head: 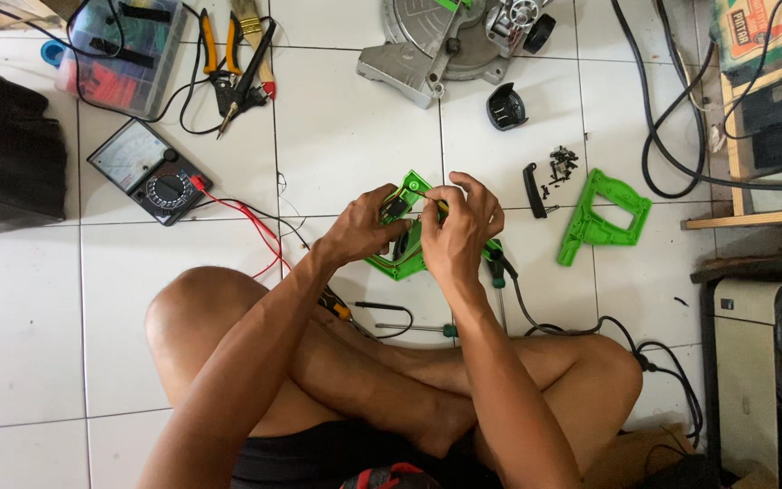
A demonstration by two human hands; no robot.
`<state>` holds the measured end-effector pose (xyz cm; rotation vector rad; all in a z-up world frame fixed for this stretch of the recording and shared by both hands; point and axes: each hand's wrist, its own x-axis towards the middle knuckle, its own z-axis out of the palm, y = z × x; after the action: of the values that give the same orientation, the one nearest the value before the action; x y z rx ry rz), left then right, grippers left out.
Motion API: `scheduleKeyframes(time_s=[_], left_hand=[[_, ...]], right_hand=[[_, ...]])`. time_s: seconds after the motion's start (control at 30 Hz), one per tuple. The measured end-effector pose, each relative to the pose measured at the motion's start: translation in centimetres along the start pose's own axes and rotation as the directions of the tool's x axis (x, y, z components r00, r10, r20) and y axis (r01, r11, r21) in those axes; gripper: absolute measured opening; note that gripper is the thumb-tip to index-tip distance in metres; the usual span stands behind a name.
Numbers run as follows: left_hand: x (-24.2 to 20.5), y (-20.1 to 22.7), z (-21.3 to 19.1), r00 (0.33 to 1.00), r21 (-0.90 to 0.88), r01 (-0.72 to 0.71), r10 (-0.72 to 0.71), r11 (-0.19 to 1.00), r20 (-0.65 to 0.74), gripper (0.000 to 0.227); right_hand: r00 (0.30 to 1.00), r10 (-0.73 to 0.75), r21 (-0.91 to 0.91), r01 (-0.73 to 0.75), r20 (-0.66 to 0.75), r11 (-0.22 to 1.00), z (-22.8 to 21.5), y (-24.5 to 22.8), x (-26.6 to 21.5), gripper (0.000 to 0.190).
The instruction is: The person sits on the floor and disassembles a green power tool, removing the handle and casing to access the internal motor and wiring. They use a screwdriver to loosen screws and a multimeter to test electrical connections within the device.
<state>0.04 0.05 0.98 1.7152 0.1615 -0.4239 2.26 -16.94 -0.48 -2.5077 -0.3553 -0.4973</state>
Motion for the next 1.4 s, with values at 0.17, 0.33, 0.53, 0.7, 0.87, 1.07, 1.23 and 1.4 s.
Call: scheduleKeyframes(time_s=[0.17,0.33,0.53,0.7,0.87,1.07,1.23,1.4], left_hand=[[0.3,-0.9,0.2,1.000,-0.004,-0.019,0.019,1.000,0.007,0.025],[0.5,-1.2,0.1,1.000,-0.001,-0.024,0.024,1.000,0.008,0.025],[1.7,-2.6,0.7,0.998,-0.007,-0.068,0.068,0.998,0.002,0.027],[1.6,-2.3,0.6,0.997,-0.112,-0.070,0.074,0.991,0.027,0.025],[1.9,-2.7,0.8,0.997,-0.099,-0.066,0.070,0.993,0.037,0.034],[1.4,-2.3,0.7,0.997,-0.075,-0.071,0.073,0.995,0.029,0.038],[1.6,-2.4,0.4,0.999,-0.087,0.005,-0.001,0.996,0.044,0.033],[0.6,-0.6,0.1,1.000,-0.022,0.008,-0.008,1.000,-0.001,0.052]], right_hand=[[1.000,0.013,0.090,-0.012,-0.004,0.996,0.6,0.5,-0.6,0.013],[1.000,-0.021,0.215,0.025,-0.023,0.976,0.5,0.8,-0.7,0.011],[0.999,-0.043,-0.032,0.044,0.004,0.999,-0.3,-0.5,-0.4,0.026],[1.000,-0.015,-0.016,0.015,-0.016,1.000,0.2,-0.9,-0.4,0.019],[0.997,-0.029,0.108,0.036,-0.065,0.993,0.5,0.0,-0.4,0.014],[0.999,0.001,0.272,0.012,-0.049,0.962,0.1,-0.1,-0.4,0.004],[0.999,-0.030,0.337,0.043,-0.046,0.940,0.0,0.6,-0.5,0.002],[0.998,-0.019,0.477,-0.009,0.054,0.879,-1.8,0.5,-0.5,0.004]])
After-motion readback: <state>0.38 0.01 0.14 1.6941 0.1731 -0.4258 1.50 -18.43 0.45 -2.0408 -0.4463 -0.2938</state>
